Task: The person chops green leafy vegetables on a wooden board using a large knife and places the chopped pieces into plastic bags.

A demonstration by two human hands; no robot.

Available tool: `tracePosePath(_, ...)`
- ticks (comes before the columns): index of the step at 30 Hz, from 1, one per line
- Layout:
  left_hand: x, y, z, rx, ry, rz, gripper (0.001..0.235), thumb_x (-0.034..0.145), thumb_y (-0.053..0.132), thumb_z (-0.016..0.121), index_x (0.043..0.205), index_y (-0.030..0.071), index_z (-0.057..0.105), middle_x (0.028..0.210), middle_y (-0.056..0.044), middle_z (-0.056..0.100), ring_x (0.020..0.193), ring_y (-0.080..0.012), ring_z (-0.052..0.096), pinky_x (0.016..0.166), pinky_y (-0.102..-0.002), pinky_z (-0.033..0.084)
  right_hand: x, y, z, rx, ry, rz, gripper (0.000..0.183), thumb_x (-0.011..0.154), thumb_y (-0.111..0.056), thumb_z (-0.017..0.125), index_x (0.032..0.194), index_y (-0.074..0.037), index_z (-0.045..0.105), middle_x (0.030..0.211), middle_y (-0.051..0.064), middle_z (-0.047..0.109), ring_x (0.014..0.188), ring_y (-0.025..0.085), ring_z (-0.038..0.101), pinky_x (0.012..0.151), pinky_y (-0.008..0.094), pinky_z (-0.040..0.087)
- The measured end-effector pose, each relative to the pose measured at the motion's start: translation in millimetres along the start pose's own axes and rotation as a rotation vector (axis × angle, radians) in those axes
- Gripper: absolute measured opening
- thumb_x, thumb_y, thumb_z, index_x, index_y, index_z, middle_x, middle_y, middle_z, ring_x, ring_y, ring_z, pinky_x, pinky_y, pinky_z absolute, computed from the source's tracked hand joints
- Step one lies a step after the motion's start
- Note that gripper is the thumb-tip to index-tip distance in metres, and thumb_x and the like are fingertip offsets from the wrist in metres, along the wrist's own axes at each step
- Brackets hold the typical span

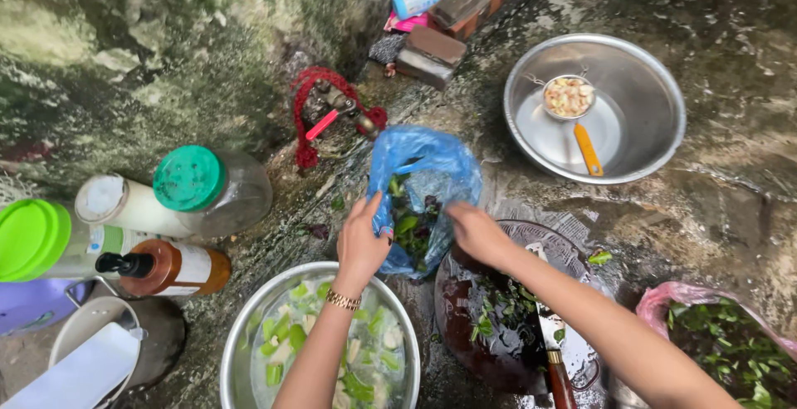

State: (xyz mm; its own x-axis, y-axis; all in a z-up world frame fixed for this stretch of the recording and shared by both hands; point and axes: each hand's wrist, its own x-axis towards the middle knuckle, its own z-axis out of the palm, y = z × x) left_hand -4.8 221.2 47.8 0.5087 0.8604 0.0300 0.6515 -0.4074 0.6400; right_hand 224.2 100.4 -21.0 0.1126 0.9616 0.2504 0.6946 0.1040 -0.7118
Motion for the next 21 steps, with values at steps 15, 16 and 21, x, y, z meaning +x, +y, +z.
tracePosePath(15,5,-27,-5,0.23,0.064,-0.126,0.107,0.062,-0.008,0.076,0.156,0.015,0.03,0.16,-0.009,0.034,0.117,-0.0379,0.061,0.087,-0.046,0.055,106,106,-38,0.191,-0.564,0.604,0.037,0.09,-0.032,0.065,0.121,-0.016,0.077,0.13,0.012,0.077,0.118,0.025,0.074,0.1,0.042,0.058)
tracePosePath(16,5,-27,-3,0.246,0.063,-0.164,0.11,0.061,-0.01,0.076,0.157,0.015,0.027,0.161,-0.009,0.031,0.12,-0.0371,0.06,0.088,-0.049,0.053,111,86,-17,0.168,-0.63,0.529,0.035,0.09,-0.036,0.067,0.119,-0.021,0.077,0.131,0.007,0.076,0.118,0.022,0.072,0.104,0.037,0.055)
tracePosePath(21,-5,-39,2,0.06,0.111,-0.187,0.112,0.062,-0.015,0.071,0.159,0.016,0.025,0.166,-0.012,0.026,0.124,-0.0414,0.058,0.091,-0.045,0.054,128,43,85,-0.571,-0.455,0.382,0.052,0.095,-0.035,0.07,0.139,-0.011,0.058,0.127,0.025,0.066,0.12,0.042,0.062,0.101,0.049,0.053)
